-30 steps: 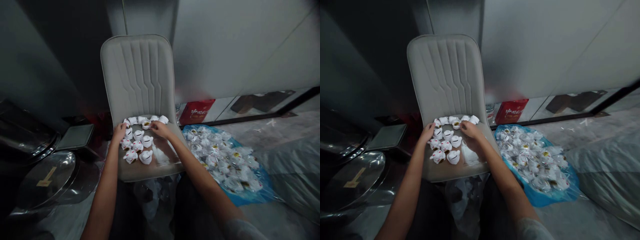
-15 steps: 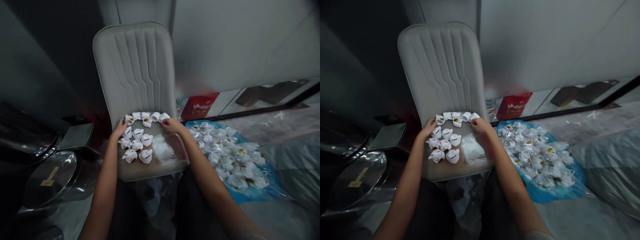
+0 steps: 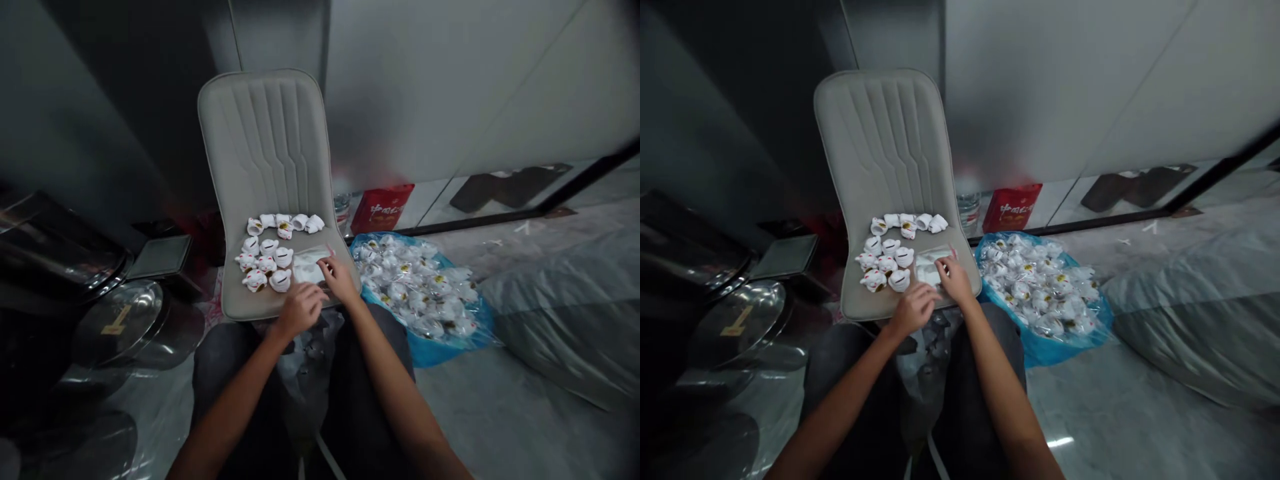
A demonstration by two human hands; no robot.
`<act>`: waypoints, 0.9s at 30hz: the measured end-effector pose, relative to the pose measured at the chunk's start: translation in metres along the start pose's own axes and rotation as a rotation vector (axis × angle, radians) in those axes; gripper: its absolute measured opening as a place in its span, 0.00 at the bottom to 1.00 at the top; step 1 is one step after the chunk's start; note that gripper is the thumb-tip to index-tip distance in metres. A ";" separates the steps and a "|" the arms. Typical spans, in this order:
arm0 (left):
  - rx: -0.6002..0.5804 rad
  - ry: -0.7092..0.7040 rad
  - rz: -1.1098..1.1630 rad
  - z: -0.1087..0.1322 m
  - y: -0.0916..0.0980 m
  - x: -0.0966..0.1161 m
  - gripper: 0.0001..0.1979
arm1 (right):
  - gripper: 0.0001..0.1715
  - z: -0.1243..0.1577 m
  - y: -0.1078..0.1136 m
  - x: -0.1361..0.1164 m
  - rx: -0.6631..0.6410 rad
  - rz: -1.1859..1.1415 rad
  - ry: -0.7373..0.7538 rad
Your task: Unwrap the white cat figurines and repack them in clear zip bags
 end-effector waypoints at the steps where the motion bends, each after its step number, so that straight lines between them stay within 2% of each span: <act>1: -0.058 -0.002 0.071 0.002 -0.012 0.005 0.14 | 0.22 0.003 -0.004 -0.002 -0.007 -0.025 -0.011; 3: -0.071 0.047 0.199 0.005 -0.028 0.006 0.14 | 0.23 0.006 -0.010 -0.006 -0.003 -0.093 -0.046; 6: 0.089 0.238 0.388 0.012 -0.048 -0.011 0.10 | 0.24 0.006 -0.015 -0.008 0.031 -0.256 -0.114; 8: 0.181 0.399 0.525 0.017 -0.066 -0.022 0.08 | 0.23 0.003 -0.019 -0.005 -0.021 -0.364 -0.180; 9: 0.184 0.468 0.597 0.020 -0.076 -0.025 0.07 | 0.24 0.000 -0.022 -0.001 -0.080 -0.407 -0.234; 11: 0.136 0.569 0.734 0.023 -0.092 -0.026 0.07 | 0.25 -0.011 -0.023 0.013 -0.130 -0.486 -0.363; 13: 0.028 0.553 0.827 0.019 -0.101 -0.022 0.08 | 0.28 -0.028 -0.013 0.033 -0.029 -0.549 -0.460; 15: -0.082 0.507 0.898 0.013 -0.102 -0.018 0.09 | 0.28 -0.046 0.000 0.050 0.111 -0.568 -0.488; 16: -0.116 0.517 0.936 0.011 -0.101 -0.018 0.10 | 0.26 -0.054 0.006 0.057 0.165 -0.571 -0.487; 18: -0.123 0.635 1.004 0.009 -0.100 -0.020 0.15 | 0.24 -0.065 0.010 0.066 0.207 -0.576 -0.501; 20: -0.110 0.766 1.040 0.009 -0.102 -0.021 0.19 | 0.24 -0.070 0.005 0.069 0.158 -0.554 -0.562; 24: -0.159 0.848 0.980 -0.003 -0.108 -0.013 0.20 | 0.21 -0.072 -0.015 0.057 -0.111 -0.384 -0.680; 26: -0.233 0.883 0.894 -0.014 -0.106 -0.009 0.16 | 0.20 -0.074 -0.019 0.046 -0.180 -0.394 -0.722; 27: -0.324 0.892 0.848 -0.019 -0.103 -0.006 0.14 | 0.20 -0.075 -0.018 0.040 -0.178 -0.428 -0.762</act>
Point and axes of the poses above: each hand's wrist, its own z-axis away from the middle knuckle, its own y-axis out of the back of the hand, x = y × z, the point moved 4 cm from there along -z, towards the middle knuckle, and after that the axes turned 15 degrees about -y, right-handed, at the moved point
